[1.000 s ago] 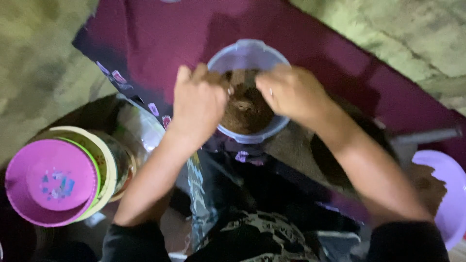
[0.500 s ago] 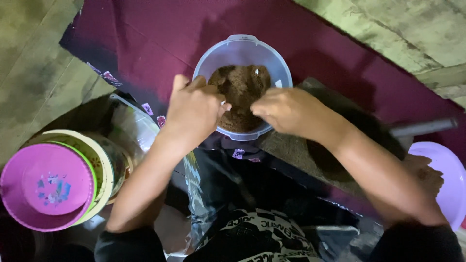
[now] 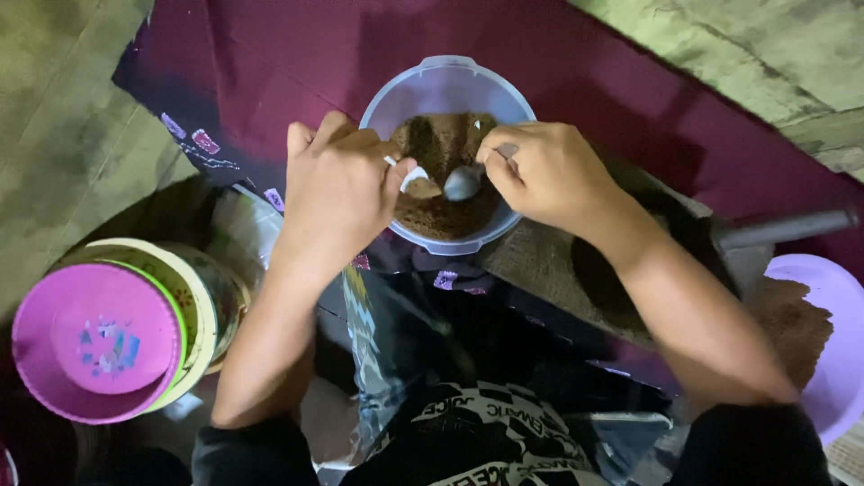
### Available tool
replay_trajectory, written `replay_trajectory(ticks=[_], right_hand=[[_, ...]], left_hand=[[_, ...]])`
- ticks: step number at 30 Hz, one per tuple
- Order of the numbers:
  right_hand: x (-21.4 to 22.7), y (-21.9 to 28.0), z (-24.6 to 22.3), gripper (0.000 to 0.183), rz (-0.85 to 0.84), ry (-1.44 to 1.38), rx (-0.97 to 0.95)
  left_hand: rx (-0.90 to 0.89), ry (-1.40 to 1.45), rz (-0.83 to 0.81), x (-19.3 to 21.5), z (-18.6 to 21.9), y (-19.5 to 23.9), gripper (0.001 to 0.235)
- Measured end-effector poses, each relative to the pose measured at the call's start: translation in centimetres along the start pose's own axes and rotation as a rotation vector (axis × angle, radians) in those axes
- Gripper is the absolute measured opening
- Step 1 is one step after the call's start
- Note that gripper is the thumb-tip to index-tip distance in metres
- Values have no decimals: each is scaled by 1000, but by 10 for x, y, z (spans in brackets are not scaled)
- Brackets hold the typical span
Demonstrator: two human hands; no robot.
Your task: The person uses a stone mortar and pestle to grind a brown powder. They repeatedly scoop the powder from a clear plastic container into the mortar, grind it with the pestle, and return it to the container. The process is repeated multiple times throughout the clip.
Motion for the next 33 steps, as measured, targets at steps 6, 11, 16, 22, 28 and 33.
replay_trajectory(ticks=[6,11,16,22,28,33], right_hand=[[-8,-1,-18,24,-147,-94,95],[-27,-19,27,16,73,256,195],[-75,-26,28,25,-46,71,175],[12,13,-12,23,-47,97,123],[-49,14,50,13,-46,191,-58],[-42,2,23,27,-146,34,-138]], left_hand=[[-54,-91,-70,-48,2,4,26],[33,-274,-27,-36,-6,-14,30],[-4,-235,-170,-79,-9,-5,24],[4,-105,-17,5,11,6,27],[6,18,-44,-15,10,10,31],[-27,60,-52,-25,10,19,25]])
Point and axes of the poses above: each hand's wrist, its own y-axis away from the middle knuckle, its own x-axis out of the back of the hand, z = x × y, the point moved 7 cm from there along -y, towards the middle knuckle, and after that the axes turned 4 degrees about -x, right-handed, at the moved point
